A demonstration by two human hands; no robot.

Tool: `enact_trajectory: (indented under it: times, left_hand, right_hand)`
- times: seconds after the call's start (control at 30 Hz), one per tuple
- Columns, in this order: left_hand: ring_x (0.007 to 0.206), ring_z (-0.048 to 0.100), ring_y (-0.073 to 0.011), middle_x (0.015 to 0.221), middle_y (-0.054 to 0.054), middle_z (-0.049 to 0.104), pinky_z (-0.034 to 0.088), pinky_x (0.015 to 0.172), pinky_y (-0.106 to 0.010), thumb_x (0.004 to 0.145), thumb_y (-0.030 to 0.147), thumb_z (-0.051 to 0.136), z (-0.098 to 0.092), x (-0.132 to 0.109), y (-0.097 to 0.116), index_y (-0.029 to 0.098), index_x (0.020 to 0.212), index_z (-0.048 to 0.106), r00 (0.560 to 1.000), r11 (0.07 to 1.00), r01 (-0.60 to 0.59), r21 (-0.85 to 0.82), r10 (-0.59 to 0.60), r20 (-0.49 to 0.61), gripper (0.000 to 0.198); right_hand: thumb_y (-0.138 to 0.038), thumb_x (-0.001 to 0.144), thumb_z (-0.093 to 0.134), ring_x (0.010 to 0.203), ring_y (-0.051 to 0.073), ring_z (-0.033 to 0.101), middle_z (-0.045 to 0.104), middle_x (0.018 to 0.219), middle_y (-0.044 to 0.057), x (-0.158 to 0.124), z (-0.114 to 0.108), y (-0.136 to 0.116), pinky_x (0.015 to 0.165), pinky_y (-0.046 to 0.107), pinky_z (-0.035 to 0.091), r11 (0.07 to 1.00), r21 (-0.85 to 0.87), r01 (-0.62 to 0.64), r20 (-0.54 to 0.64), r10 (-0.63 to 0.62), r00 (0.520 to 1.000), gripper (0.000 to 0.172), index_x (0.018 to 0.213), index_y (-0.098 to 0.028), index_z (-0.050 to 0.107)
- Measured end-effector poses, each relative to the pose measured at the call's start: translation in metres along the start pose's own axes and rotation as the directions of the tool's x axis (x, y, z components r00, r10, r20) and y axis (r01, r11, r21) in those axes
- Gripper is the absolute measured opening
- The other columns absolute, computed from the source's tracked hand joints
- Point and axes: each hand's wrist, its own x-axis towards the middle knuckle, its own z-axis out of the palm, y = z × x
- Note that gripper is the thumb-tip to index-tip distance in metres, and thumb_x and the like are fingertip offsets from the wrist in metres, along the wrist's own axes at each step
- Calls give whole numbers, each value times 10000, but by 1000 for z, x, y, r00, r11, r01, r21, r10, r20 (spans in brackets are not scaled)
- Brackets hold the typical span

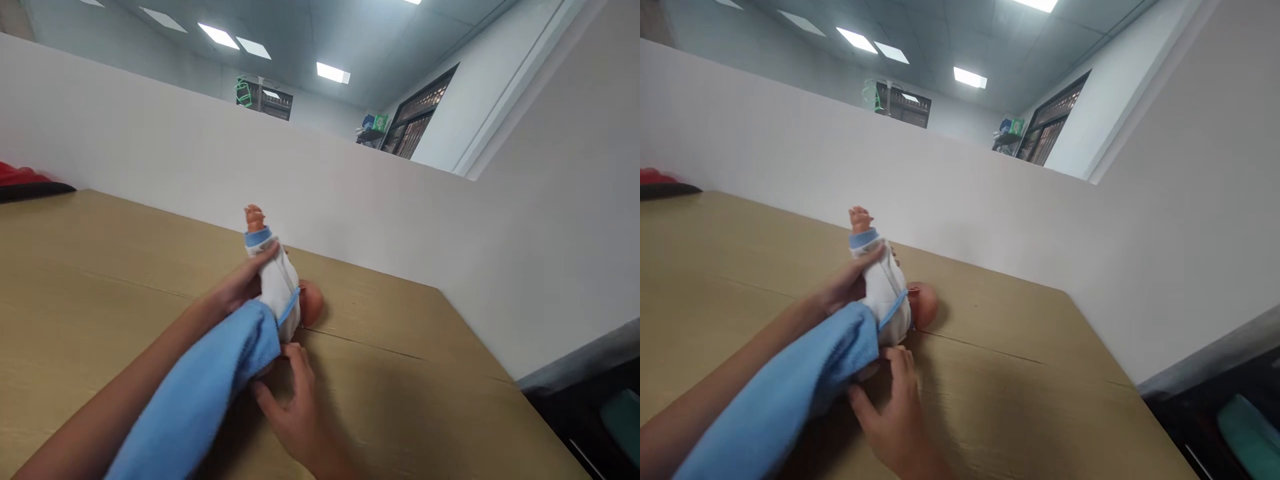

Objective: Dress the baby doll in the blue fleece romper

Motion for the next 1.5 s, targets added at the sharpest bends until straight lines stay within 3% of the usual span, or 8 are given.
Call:
enact_trajectory:
  times: [0.13, 0.33, 0.53, 0.7, 0.9, 1.07, 1.23, 1.5]
  left_hand:
    - [788, 708, -228, 850, -19, 744, 596, 769, -334, 991, 419, 717, -21, 8, 8, 224, 1014, 657, 998, 993, 56, -104, -53, 29, 205]
    - [765, 700, -199, 874, -12, 752, 600, 766, -304, 1012, 394, 696, -32, 15, 2, 215, 1003, 681, 994, 980, 98, -171, -89, 62, 180]
    - [778, 699, -200, 886, -18, 750, 604, 770, -309, 1055, 411, 629, -41, 19, 1, 211, 1012, 690, 993, 975, 110, -192, -101, 56, 214]
    - [753, 693, -200, 859, -27, 752, 601, 724, -304, 1057, 399, 628, -53, 21, 3, 194, 990, 695, 991, 967, 127, -220, -117, 57, 226]
    - [755, 710, -213, 834, -40, 749, 604, 729, -314, 1041, 426, 657, -45, 17, 0, 179, 950, 694, 977, 951, 207, -229, -189, 96, 266]
    - [756, 715, -196, 845, -9, 752, 602, 748, -301, 1029, 435, 684, -50, 18, 1, 198, 963, 688, 978, 947, 206, -247, -190, 86, 246]
    - [783, 713, -187, 852, 1, 756, 600, 787, -296, 1022, 447, 703, -63, 24, 0, 194, 981, 687, 986, 950, 167, -265, -164, 34, 257]
    - [752, 737, -189, 831, -13, 764, 636, 759, -285, 1030, 422, 691, -76, 36, -2, 187, 974, 700, 988, 954, 121, -274, -141, -55, 241]
  right_hand:
    - [-255, 860, 791, 1061, 218, 587, 613, 1069, 11, 20, 16, -17, 965, 362, 452, 996, 37, 75, -25, -74, 997, 230, 1029, -250, 636]
    - [-310, 755, 884, 964, 222, 579, 623, 992, 9, 34, 26, -19, 850, 351, 441, 990, 126, -66, -99, 79, 992, 291, 935, -224, 672]
    - [-342, 955, 656, 1065, 250, 566, 600, 1094, 46, 21, 11, -25, 947, 388, 449, 998, -30, -53, 18, 53, 998, 115, 988, -238, 619]
    - [-404, 1057, 465, 966, 221, 635, 660, 1017, 29, 19, 7, -16, 847, 330, 462, 979, 89, -184, 62, 179, 982, 187, 1154, -265, 543]
    - [-428, 1024, 502, 656, 173, 495, 434, 710, -59, 47, 18, 10, 642, 294, 338, 992, 35, -122, -39, 123, 992, 184, 964, -257, 480]
    - [-418, 973, 618, 803, 195, 607, 633, 857, 6, 44, 16, 8, 747, 306, 443, 995, -21, -97, -170, 92, 981, 200, 920, -240, 547]
    - [-438, 959, 644, 902, 229, 593, 631, 1028, 53, 6, 22, 20, 857, 377, 516, 985, -72, -155, -337, 122, 934, 292, 1149, -256, 518]
    - [-324, 862, 782, 1218, 318, 573, 605, 1249, 99, -7, 21, 25, 1068, 508, 478, 998, -3, -70, -23, 70, 997, 430, 1245, -265, 594]
